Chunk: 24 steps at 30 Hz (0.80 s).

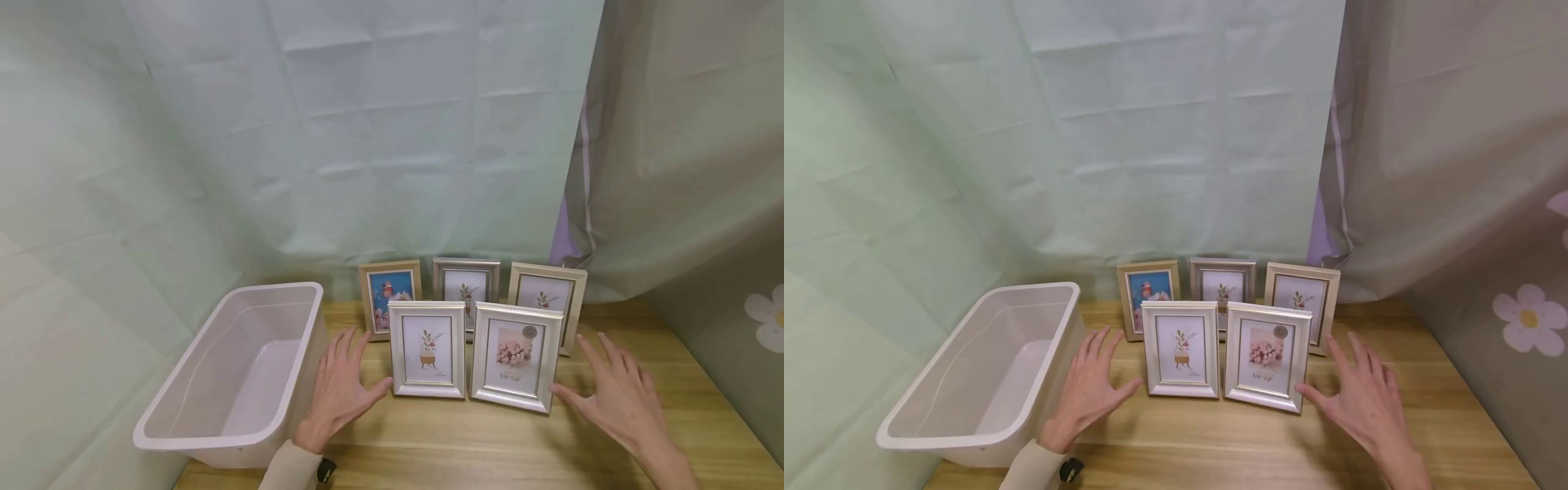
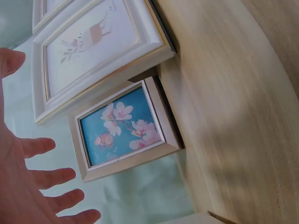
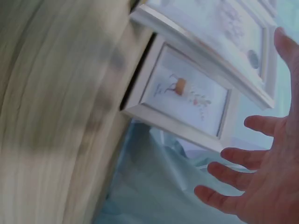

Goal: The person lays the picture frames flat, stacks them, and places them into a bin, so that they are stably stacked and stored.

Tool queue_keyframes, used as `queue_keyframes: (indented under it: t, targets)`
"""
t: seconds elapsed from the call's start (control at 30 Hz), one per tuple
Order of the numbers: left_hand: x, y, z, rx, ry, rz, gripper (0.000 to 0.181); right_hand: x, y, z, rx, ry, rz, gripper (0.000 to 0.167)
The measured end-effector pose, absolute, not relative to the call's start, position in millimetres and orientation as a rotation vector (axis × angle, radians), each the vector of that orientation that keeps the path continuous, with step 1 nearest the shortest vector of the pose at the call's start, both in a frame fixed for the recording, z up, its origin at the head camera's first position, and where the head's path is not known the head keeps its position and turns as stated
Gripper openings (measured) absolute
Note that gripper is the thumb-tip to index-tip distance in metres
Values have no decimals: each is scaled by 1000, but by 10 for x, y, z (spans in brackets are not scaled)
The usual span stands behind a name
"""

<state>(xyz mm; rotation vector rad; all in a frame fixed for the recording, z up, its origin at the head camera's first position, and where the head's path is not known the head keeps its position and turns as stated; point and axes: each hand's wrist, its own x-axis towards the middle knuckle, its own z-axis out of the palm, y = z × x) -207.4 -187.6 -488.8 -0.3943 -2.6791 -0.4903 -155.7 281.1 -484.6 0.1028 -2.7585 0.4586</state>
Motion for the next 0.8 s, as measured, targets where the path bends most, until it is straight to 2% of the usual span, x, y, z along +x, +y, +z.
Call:
queue_keyframes:
  t: [0.23, 0.57, 0.8]
  targets:
    - [-2018, -1855, -4823, -414, -2616, -600, 80, -1514, 2667, -4717, 176, -2580, 626, 99]
    - [-1925, -1784, -4760, -489, -2462, -776, 36, -1471, 2262, -4445, 391, -2417, 753, 77]
    - [-1881, -1775, -4801, -551, -2398, -772, 31, -1637, 1922, -4380, 570, -2303, 791, 67]
